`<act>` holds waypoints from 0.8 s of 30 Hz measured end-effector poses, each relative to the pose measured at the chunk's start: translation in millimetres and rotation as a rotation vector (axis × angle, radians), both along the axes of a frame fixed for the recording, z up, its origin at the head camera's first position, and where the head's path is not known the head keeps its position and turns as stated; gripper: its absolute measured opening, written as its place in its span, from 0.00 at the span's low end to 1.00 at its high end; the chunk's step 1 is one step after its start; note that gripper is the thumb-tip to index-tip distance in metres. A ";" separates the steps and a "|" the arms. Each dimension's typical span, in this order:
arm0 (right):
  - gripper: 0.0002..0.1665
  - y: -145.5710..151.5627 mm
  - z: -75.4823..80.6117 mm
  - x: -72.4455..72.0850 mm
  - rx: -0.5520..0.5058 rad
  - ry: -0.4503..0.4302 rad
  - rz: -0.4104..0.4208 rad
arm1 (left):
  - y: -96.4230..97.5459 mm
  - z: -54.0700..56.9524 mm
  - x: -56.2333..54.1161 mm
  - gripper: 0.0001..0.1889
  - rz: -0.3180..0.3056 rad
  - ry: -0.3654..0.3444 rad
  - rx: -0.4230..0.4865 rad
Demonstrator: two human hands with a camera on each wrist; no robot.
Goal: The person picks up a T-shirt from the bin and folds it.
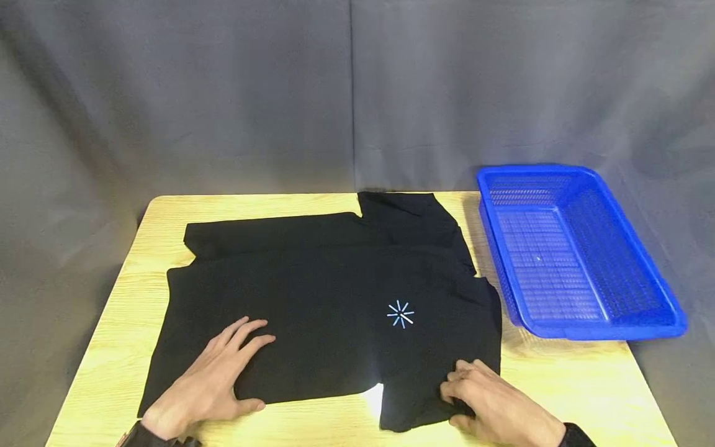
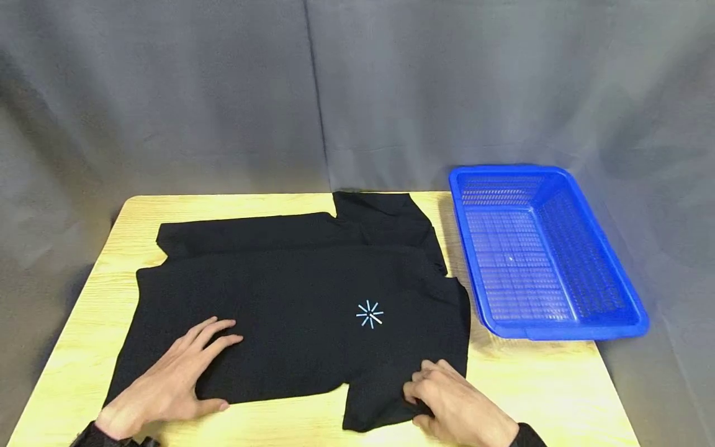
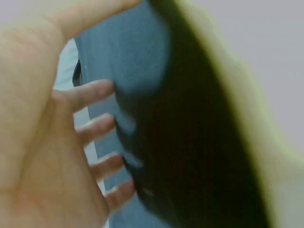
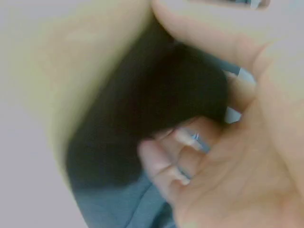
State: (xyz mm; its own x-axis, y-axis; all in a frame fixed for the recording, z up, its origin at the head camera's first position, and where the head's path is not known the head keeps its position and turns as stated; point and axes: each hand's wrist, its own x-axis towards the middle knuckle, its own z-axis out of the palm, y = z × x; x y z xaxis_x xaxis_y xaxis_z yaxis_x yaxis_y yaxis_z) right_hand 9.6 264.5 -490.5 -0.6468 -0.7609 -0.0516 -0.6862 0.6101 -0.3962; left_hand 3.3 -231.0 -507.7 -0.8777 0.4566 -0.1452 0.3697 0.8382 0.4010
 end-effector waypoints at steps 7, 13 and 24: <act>0.13 3.1 -2.8 5.1 -0.212 -0.179 -0.016 | -14.0 3.3 29.0 0.38 0.001 0.149 -0.103; 0.12 9.7 7.7 -3.7 -0.253 -0.166 -0.052 | -30.2 6.1 41.8 0.22 0.117 0.128 -0.203; 0.16 7.7 43.1 -43.2 -0.245 0.213 -0.002 | -60.4 37.2 33.3 0.19 0.122 0.288 0.050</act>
State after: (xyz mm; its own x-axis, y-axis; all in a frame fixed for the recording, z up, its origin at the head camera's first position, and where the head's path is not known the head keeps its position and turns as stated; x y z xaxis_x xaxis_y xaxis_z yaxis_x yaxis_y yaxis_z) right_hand -33.6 272.3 -447.3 -0.6246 -0.7330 0.2694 -0.7685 0.5156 -0.3788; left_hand 36.6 -291.4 -470.5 -0.9283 0.3456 0.1375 0.3719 0.8651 0.3365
